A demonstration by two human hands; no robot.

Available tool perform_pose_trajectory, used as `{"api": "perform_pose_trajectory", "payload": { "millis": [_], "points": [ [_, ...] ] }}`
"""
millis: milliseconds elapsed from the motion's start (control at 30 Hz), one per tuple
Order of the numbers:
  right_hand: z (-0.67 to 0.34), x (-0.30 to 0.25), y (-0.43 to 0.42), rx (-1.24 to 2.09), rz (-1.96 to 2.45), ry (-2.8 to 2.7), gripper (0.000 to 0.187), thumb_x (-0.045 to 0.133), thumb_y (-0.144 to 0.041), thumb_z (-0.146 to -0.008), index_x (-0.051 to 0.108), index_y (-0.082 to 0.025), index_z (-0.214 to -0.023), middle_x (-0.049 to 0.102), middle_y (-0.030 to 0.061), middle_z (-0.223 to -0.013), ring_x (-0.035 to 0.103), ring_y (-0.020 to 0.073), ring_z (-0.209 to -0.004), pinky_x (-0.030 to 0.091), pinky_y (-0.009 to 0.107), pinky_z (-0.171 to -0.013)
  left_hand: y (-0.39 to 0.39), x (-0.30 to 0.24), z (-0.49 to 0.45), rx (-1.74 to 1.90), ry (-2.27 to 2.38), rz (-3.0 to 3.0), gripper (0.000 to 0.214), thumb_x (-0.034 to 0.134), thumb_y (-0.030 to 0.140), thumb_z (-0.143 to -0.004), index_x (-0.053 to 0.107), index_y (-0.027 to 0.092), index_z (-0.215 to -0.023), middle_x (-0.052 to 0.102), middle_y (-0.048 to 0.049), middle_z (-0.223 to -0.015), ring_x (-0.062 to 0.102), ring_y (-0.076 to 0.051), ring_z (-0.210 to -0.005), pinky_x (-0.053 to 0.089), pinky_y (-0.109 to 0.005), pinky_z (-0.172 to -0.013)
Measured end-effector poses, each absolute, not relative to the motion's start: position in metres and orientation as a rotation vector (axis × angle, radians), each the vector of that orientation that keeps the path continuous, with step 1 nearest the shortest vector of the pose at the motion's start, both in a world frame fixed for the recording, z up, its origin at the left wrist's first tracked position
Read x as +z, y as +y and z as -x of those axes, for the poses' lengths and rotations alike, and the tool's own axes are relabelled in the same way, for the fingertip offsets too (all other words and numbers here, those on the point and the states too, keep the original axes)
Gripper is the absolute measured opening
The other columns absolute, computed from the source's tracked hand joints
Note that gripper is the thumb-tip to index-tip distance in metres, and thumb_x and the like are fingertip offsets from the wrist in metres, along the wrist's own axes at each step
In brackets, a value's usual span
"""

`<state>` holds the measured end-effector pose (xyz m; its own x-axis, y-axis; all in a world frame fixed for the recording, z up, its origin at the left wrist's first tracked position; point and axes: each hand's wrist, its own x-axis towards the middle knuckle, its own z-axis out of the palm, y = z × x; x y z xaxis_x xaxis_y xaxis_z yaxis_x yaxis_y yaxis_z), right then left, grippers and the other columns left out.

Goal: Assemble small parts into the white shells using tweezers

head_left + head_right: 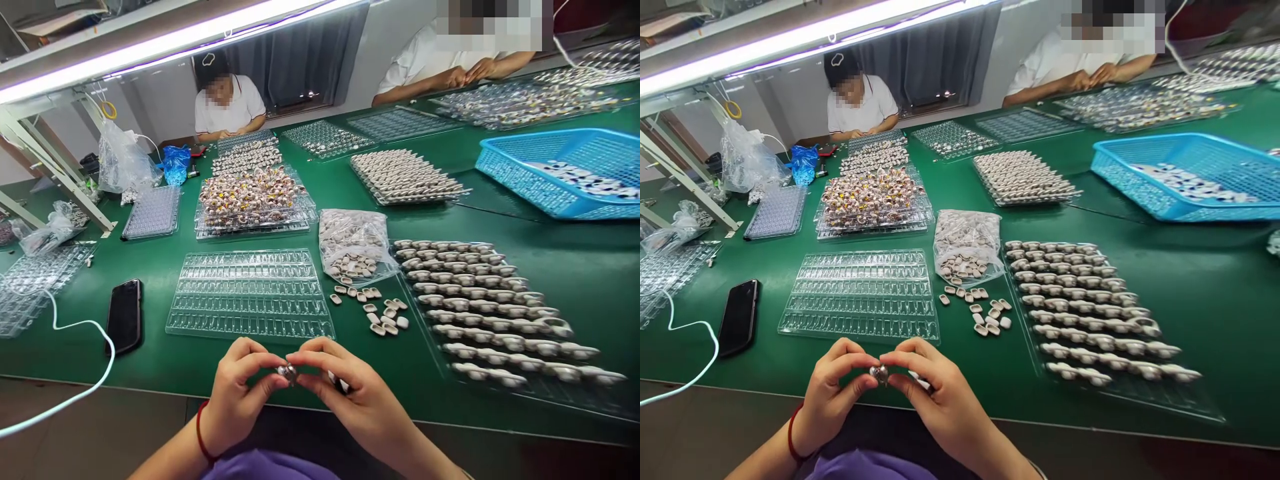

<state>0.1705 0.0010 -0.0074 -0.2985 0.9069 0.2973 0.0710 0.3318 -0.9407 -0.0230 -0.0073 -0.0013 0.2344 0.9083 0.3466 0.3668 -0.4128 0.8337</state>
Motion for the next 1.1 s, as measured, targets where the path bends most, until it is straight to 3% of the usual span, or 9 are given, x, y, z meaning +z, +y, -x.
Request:
{"api": "perform_pose_trajectory", "payload": {
  "millis": [200,533,867,1100],
  "points": [
    [-0.161,-0.02,-0.004,1.021,0.892,-1.581,0.009,0.06,-0.024,-0.091,0.069,-0.021,-0.093,0.069,0.0054,-0.086,0.067,0.0177,-0.074,0.056,0.024,-0.063,-0.008,-0.001,0.023,1.08,1.204,-1.881,0.029,0.058,0.042,-0.091,0.076,0.019,-0.091,0.064,-0.006,-0.077,0.062,-0.017,-0.071,0.051,-0.027,-0.064],
    [-0.155,-0.019,-0.014,0.848,0.842,-1.553,0.011,0.06,-0.015,-0.091,0.066,-0.022,-0.096,0.069,0.004,-0.082,0.067,0.0167,-0.071,0.057,0.023,-0.06,-0.011,0.005,0.022,1.014,1.222,-1.924,0.031,0.055,0.042,-0.093,0.075,0.02,-0.089,0.064,-0.0056,-0.076,0.061,-0.017,-0.07,0.05,-0.027,-0.064],
    [-0.154,-0.018,-0.016,0.673,0.807,-1.629,0.023,0.059,-0.006,-0.088,0.067,-0.023,-0.102,0.069,0.0049,-0.083,0.068,0.0166,-0.073,0.058,0.024,-0.062,-0.007,0.017,0.023,0.933,1.174,-2.362,0.032,0.043,0.034,-0.099,0.07,0.017,-0.097,0.064,-0.0071,-0.076,0.056,-0.019,-0.072,0.049,-0.031,-0.065],
    [-0.154,-0.015,-0.019,0.67,0.8,-1.642,0.026,0.058,-0.004,-0.088,0.066,-0.023,-0.104,0.069,0.0054,-0.084,0.068,0.0165,-0.073,0.058,0.024,-0.063,-0.008,0.021,0.019,1.047,1.165,-2.622,0.019,0.047,0.021,-0.098,0.065,0.017,-0.102,0.066,-0.0046,-0.075,0.056,-0.017,-0.069,0.049,-0.03,-0.063]
  ]
}}
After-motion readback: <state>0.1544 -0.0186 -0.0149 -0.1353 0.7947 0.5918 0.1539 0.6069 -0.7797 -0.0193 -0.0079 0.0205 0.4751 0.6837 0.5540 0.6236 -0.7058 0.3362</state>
